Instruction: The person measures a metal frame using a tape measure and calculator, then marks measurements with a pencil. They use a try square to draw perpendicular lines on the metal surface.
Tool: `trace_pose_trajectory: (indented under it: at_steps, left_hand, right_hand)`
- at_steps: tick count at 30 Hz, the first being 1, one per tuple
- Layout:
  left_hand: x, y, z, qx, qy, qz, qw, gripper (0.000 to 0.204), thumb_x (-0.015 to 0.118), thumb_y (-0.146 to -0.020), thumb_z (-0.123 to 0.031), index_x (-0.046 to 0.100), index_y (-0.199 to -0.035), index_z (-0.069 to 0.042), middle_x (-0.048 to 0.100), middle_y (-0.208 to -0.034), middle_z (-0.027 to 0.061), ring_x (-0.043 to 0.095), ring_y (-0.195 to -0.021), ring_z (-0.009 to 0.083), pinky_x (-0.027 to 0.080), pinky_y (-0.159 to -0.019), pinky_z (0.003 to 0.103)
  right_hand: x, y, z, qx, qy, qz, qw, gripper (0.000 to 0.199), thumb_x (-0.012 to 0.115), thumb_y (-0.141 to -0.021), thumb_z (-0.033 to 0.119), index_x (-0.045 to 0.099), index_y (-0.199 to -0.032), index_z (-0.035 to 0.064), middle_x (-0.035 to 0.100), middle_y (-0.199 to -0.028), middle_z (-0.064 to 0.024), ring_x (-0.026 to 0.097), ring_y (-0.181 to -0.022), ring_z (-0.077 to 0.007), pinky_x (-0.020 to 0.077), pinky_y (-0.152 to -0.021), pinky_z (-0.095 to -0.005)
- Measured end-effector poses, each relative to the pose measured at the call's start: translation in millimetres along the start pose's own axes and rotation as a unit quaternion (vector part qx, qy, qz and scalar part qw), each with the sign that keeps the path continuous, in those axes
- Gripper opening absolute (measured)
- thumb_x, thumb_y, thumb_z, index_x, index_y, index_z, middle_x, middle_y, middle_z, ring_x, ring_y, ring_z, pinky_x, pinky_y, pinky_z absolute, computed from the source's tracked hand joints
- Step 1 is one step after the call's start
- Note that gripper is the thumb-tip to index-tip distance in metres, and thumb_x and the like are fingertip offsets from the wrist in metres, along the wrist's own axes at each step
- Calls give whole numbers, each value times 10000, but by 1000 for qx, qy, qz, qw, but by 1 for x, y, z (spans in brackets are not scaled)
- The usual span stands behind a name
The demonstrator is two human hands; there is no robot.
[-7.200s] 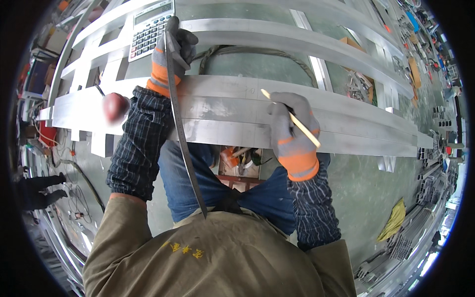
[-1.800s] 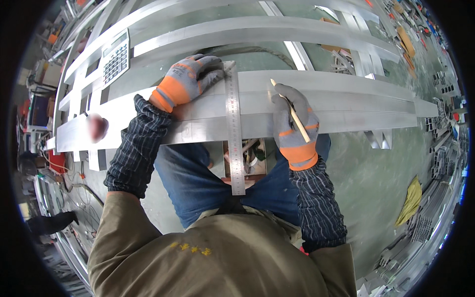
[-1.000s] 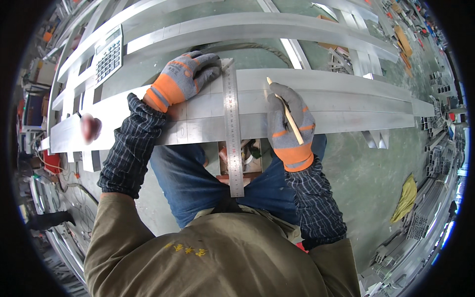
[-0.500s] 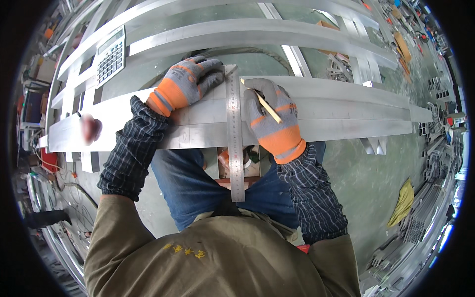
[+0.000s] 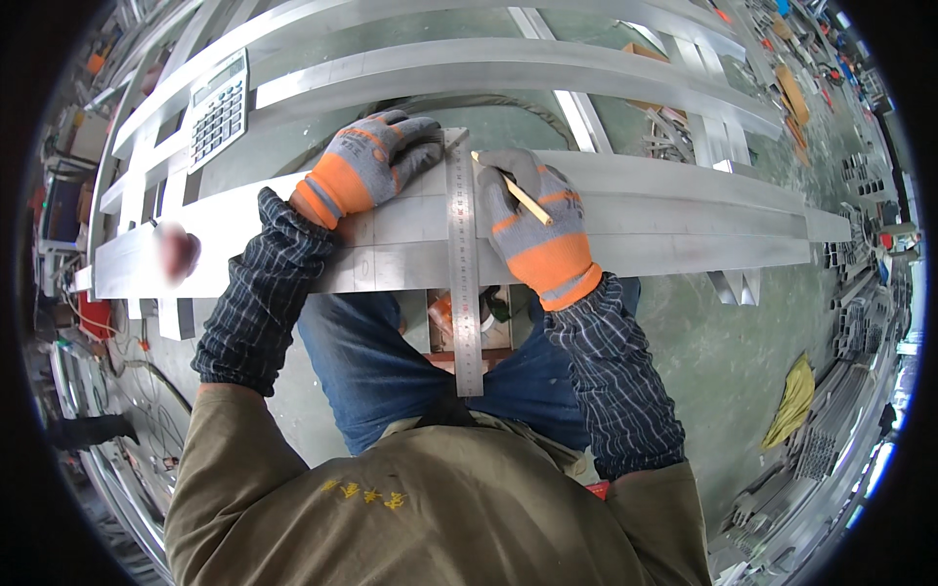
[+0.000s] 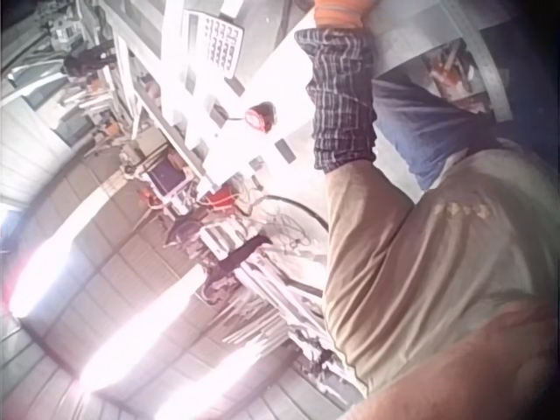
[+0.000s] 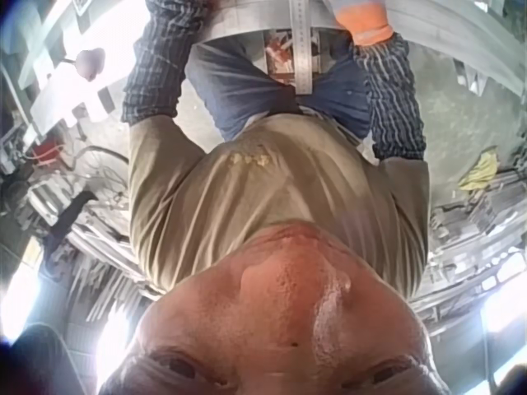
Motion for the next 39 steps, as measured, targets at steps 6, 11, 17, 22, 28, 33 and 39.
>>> trace_pose_trajectory:
  at_steps: [6,11,17,22,28,33,39]
  left_hand:
    - [0,3,2,19,0,-36,999,399,658,-991,-352,673,-1305,-105,727,-1131,163,671,-1056,367,547,-965,440]
    - [6,-1,5,15,7,-28,999,401,655,-996,-351,669,-1315,-108,725,-1149,159,668,-1084,363,551,-963,436]
    - [-2,1,-2,1,17,-10,1000,412,648,-1003,-365,665,-1323,-106,727,-1152,169,670,-1085,362,553,-963,435]
    - [3,0,1,8,-1,-11,1000,439,637,-1004,-392,654,-1340,-110,726,-1139,179,675,-1063,368,556,-961,428]
    - [0,4,-2,-7,-9,-5,1000,469,634,-1005,-435,651,-1344,-112,733,-1129,178,688,-1053,359,558,-955,436]
    - [-34,9,19,7,33,-79,996,436,665,-1012,-376,649,-1352,-103,741,-1166,166,726,-1034,318,586,-912,402]
    - [-137,58,41,47,119,-243,962,358,673,-1031,-211,647,-1320,-1,741,-1146,185,728,-1032,256,587,-926,352]
  right_hand:
    - [1,-2,-2,34,-15,17,999,165,648,-956,104,678,-1116,74,709,-998,-183,688,-884,-388,548,-765,-449]
    - [0,-2,-3,15,-8,19,1000,163,648,-952,101,675,-1109,63,705,-977,-167,681,-875,-389,547,-764,-448]
    - [-15,13,24,-46,60,66,995,124,645,-933,67,663,-1052,38,696,-948,-156,675,-843,-370,546,-733,-435]
    - [-31,49,52,-81,87,113,987,59,654,-911,48,661,-969,36,685,-908,-160,656,-751,-349,534,-676,-433]
    - [-54,84,86,-90,61,166,980,150,698,-751,5,674,-899,11,678,-911,-110,659,-738,-304,547,-671,-421]
    - [-86,113,78,47,-14,96,994,106,655,-840,-13,680,-941,6,687,-866,-111,661,-710,-227,545,-655,-356]
    - [-99,143,44,247,-121,-21,961,230,531,-1020,101,682,-1142,-23,715,-860,-121,655,-737,-163,548,-708,-305]
Point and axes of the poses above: each hand's wrist, its own y-axis away from the middle knuckle, its own x-axis out of the palm, z = x × y, the point moved 6 cm from there along -y, towards the middle knuckle
